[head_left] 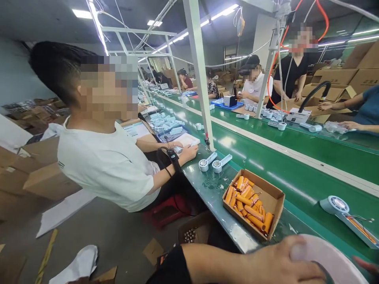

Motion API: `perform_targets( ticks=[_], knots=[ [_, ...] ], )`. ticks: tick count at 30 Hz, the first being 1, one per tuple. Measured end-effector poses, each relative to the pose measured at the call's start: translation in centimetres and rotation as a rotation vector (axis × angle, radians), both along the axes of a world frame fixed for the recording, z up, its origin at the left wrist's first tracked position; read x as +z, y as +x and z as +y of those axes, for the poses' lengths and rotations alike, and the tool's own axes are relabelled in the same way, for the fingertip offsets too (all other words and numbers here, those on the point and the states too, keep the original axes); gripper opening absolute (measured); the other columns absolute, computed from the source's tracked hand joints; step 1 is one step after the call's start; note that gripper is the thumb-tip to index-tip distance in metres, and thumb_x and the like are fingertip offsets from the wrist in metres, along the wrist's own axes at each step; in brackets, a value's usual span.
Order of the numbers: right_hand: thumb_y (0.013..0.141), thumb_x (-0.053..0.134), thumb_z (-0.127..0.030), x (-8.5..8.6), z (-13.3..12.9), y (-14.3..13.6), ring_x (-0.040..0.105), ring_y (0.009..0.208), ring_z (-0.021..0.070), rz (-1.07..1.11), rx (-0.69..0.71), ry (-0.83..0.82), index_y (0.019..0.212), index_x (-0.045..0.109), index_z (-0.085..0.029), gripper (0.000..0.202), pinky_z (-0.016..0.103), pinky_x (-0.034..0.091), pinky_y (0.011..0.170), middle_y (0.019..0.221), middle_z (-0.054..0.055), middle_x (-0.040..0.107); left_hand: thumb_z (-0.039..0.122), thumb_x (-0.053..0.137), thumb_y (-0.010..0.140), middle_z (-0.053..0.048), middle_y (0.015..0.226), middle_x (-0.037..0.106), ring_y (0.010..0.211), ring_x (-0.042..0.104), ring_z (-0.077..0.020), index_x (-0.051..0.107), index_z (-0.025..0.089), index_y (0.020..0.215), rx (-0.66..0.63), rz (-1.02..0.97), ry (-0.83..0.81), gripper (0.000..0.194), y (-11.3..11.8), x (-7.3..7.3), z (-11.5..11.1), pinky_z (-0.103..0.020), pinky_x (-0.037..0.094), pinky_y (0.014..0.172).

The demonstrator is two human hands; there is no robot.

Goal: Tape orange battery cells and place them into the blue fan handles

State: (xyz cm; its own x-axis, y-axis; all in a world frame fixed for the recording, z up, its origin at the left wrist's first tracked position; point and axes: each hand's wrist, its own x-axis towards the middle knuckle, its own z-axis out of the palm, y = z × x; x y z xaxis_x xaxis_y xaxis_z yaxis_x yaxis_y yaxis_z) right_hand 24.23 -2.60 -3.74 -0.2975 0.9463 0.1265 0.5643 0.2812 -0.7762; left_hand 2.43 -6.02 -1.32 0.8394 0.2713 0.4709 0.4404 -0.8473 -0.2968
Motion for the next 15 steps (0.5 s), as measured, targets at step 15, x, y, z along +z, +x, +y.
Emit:
perform_targets(
  ticks=[15],
  knots=[
    [0.095,0.053,-0.09,-0.3,-6.7,-7.1,0.045,0.049,0.0085,0.658,0.506,-0.793,0.098,0.078,-0.011,0.083,0.021,0.029,0.047,0.066,0.005,0.067,-0.003,0.066,0.093,-0.005,0.108,0.077,0.124,0.072,-0.0253,0.071,0.019,0.12,0.455,-0.717,-0.052,0.035,-11.1,-6.1,-1.5,-0.062,0.042,0.13]
  ],
)
